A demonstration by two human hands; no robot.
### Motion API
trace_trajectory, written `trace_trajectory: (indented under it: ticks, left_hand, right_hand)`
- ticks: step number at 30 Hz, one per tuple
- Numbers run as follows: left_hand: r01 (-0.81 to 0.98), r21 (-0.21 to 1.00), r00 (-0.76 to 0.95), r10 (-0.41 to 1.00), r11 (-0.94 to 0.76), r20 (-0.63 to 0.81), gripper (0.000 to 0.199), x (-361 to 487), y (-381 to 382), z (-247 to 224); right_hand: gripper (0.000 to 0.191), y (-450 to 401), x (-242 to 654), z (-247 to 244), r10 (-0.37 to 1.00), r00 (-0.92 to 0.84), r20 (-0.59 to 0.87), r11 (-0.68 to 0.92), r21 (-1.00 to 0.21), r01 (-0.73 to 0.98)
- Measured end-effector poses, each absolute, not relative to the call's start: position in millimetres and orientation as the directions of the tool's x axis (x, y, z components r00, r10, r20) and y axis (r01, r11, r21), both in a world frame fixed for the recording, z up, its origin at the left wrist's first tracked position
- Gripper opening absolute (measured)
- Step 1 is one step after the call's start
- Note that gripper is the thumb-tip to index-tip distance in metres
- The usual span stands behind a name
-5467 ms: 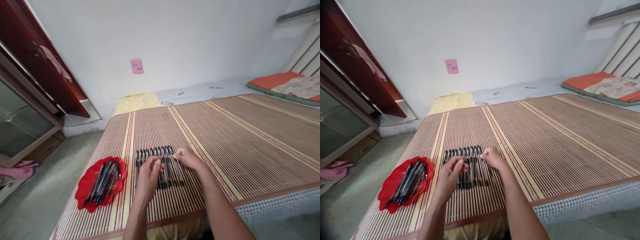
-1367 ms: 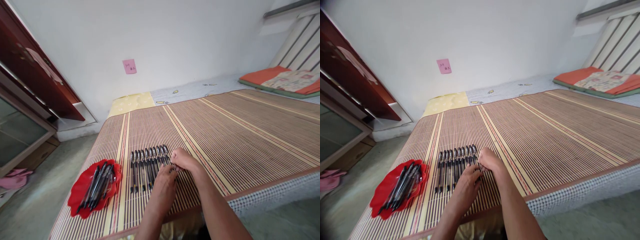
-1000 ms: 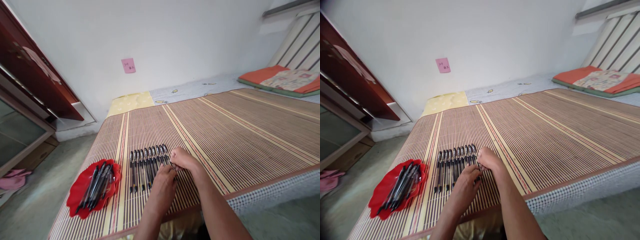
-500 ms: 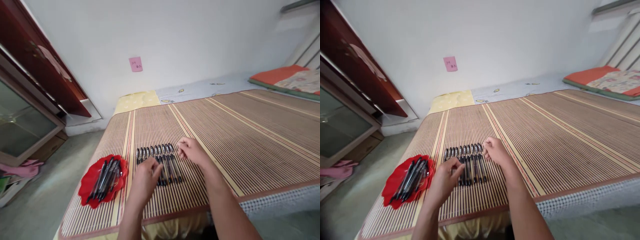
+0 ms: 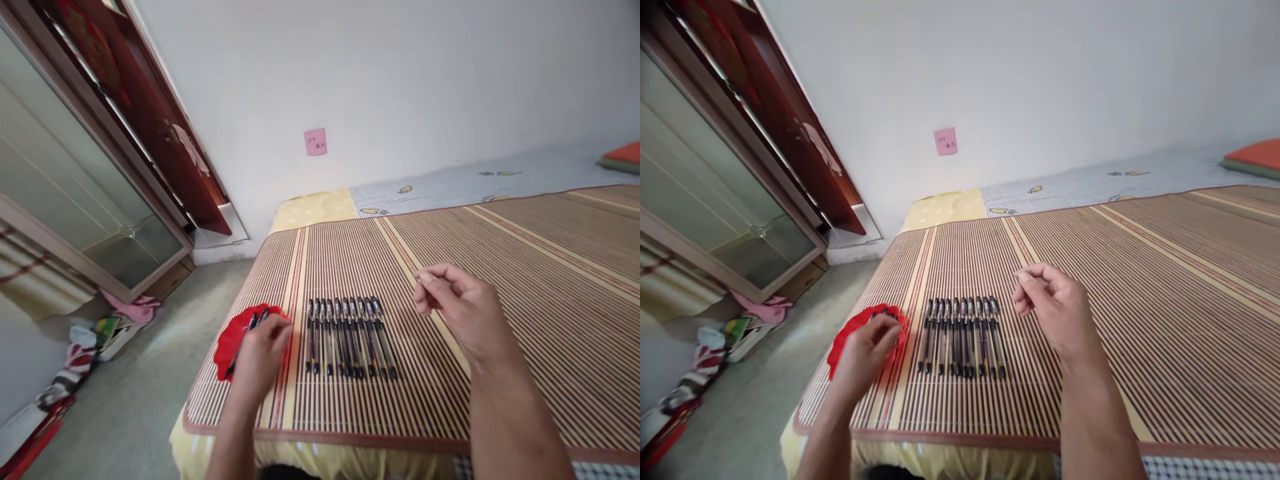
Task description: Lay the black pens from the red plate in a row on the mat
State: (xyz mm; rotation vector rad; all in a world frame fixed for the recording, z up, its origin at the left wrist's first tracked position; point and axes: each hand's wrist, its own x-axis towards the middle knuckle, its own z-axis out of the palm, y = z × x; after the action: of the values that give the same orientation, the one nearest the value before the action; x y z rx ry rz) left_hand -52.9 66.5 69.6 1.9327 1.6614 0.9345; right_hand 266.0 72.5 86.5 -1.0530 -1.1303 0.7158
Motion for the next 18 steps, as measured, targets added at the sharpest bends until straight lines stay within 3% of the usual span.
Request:
trace_trajectory:
  ticks: [2, 3, 7, 11, 18]
  left_hand:
    - [0.834, 0.550, -0.173, 0.965, 0.038, 0.196, 0.019, -85.9, 79.7, 62.5]
    - [0.872, 0.479, -0.209, 0.962, 0.101, 0.178, 0.018, -98.9, 86.7, 57.4]
    - [0.964, 0.222, -0.175, 0.977, 0.145, 0.125, 0.020, -122.8, 109.8, 34.3]
    - [0.967, 0.172, -0.206, 0.973, 0.187, 0.100, 0.021, -122.8, 121.4, 20.9]
    - [0.952, 0.183, -0.258, 0.965, 0.247, 0.043, 0.018, -128.4, 125.3, 24.1]
  right_hand:
    - [0.015, 70.1, 270.1, 88.1, 0.847, 0.367, 0.383, 0.397, -0.917, 0.041]
    - [0.014, 68.9, 272.2, 88.9, 0.833, 0.392, 0.391, 0.410, -0.911, 0.036]
    - [0.013, 65.4, 280.5, 91.2, 0.794, 0.455, 0.403, 0.447, -0.895, 0.014]
    - [0.013, 64.3, 287.1, 91.0, 0.796, 0.456, 0.398, 0.443, -0.896, 0.009]
    - [0.013, 61.9, 293.7, 91.5, 0.803, 0.461, 0.377, 0.432, -0.902, -0.016]
